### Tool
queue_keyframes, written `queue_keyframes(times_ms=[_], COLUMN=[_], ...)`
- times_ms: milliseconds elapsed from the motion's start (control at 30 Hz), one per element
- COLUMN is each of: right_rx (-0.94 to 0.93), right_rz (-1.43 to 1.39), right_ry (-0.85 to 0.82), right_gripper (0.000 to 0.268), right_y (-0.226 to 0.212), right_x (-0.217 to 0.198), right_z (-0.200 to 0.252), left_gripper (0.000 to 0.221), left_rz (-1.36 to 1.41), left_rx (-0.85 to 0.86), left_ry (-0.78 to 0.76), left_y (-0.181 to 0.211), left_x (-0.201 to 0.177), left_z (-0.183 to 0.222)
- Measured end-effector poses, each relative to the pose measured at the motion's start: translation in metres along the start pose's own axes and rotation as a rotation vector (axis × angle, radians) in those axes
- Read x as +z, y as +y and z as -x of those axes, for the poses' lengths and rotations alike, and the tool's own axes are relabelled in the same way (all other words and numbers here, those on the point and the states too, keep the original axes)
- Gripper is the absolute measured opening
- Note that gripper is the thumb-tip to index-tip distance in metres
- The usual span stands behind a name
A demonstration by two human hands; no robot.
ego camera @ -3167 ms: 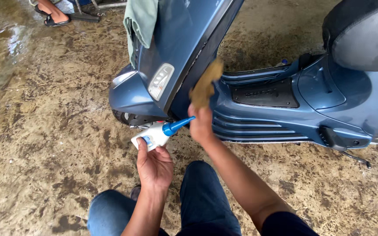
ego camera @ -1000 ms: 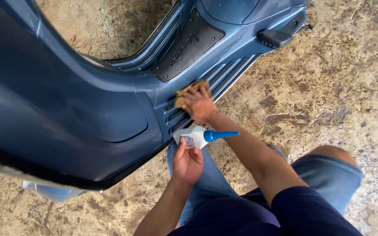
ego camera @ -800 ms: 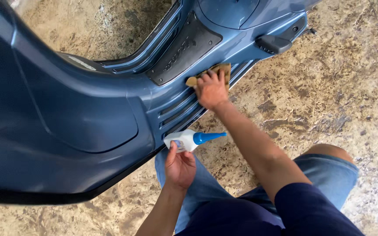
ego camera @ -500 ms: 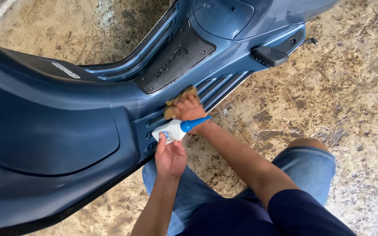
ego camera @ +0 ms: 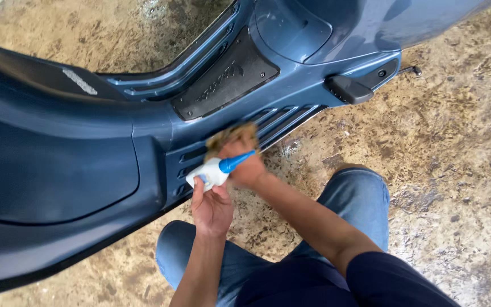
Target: The person cleans a blue scooter by applying a liquid from a white bottle onto a sponge and wiping the body panels, including the front, sides, and rear. The person then uses a green cloth to wipe the scooter's surfaces, focusing on the rear section and the seat area.
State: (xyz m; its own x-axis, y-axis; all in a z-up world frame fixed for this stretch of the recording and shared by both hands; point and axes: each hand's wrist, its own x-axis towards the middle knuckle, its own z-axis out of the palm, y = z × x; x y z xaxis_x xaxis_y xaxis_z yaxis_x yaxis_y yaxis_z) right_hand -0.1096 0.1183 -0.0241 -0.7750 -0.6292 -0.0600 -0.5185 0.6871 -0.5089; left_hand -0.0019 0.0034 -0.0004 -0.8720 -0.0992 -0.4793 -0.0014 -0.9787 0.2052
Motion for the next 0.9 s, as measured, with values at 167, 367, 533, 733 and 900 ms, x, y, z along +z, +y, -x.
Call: queue_keyframes(times_ms=[167,367,533,733,900], right_rx=[0.096,0.33,-0.219,-0.291,-0.095], right_rz=[0.201,0.256,0.031,0.346,0.476], right_ry=[0.177,0.609,0.355,0.244,0.431], right_gripper=[0.023,0.025,0.022,0.026,0.019], right_y=[0.053,0.158,0.044,0.058,0.107], right_x=[0.007,-0.052,0.057,0.08,0.022], right_z=[0.008,0.031,0.0,0.006,0.033], left_gripper=[0.038,0.037,0.038,0.037,0.039], left_rz=[-0.033,0.041,0.146,0.126,0.154], left_rx=[0.079,0.168,0.258,0.313,0.326], left_ry=[-0.044,-0.014,-0.06,0.011,0.033], left_y=[0.007,0.025,0.015,0.002,0.005], left_x=[-0.005,-0.004,-0.007,-0.019,-0.013], left_z=[-0.001,0.027,0.047,0.059,0.068])
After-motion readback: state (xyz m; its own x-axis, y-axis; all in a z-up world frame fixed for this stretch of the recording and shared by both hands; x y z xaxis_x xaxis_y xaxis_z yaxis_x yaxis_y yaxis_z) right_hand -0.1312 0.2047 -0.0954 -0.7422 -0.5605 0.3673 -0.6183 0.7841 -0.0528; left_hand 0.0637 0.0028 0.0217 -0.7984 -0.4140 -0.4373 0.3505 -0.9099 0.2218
